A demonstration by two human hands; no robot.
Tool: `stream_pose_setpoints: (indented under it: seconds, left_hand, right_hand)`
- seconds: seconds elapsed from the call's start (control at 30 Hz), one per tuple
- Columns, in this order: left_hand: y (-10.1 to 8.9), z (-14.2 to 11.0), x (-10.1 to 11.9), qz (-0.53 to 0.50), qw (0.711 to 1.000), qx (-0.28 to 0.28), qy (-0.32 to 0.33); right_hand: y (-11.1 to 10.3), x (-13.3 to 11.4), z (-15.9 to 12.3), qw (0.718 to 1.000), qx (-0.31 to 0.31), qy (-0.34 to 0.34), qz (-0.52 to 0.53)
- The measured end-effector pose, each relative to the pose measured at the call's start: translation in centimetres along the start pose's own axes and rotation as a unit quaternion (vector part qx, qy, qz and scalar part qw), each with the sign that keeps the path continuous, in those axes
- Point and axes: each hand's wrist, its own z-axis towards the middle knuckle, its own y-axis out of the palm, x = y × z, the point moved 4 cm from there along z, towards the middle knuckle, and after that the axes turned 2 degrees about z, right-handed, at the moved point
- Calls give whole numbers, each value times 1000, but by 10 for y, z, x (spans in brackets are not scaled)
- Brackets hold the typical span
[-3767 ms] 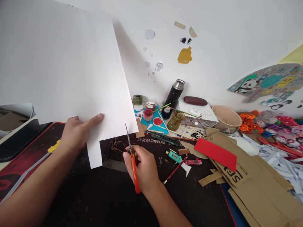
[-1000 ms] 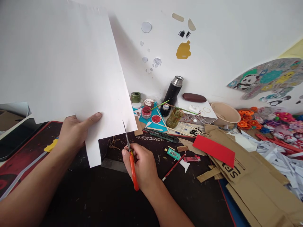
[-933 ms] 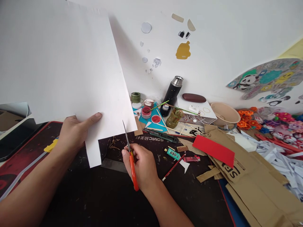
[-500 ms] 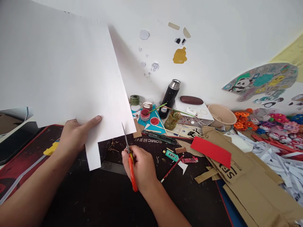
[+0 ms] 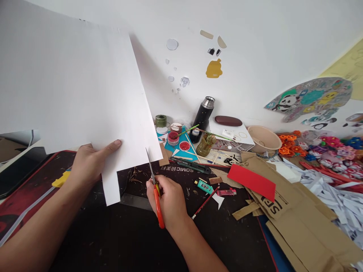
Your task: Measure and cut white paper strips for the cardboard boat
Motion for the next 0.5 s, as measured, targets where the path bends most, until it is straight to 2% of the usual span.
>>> stream_pose_setpoints:
  seconds: [0.5]
  left_hand:
    - [0,-3,5,6,1000,4,16]
  right_hand:
    - [-3,1,1,999,-8,26,46]
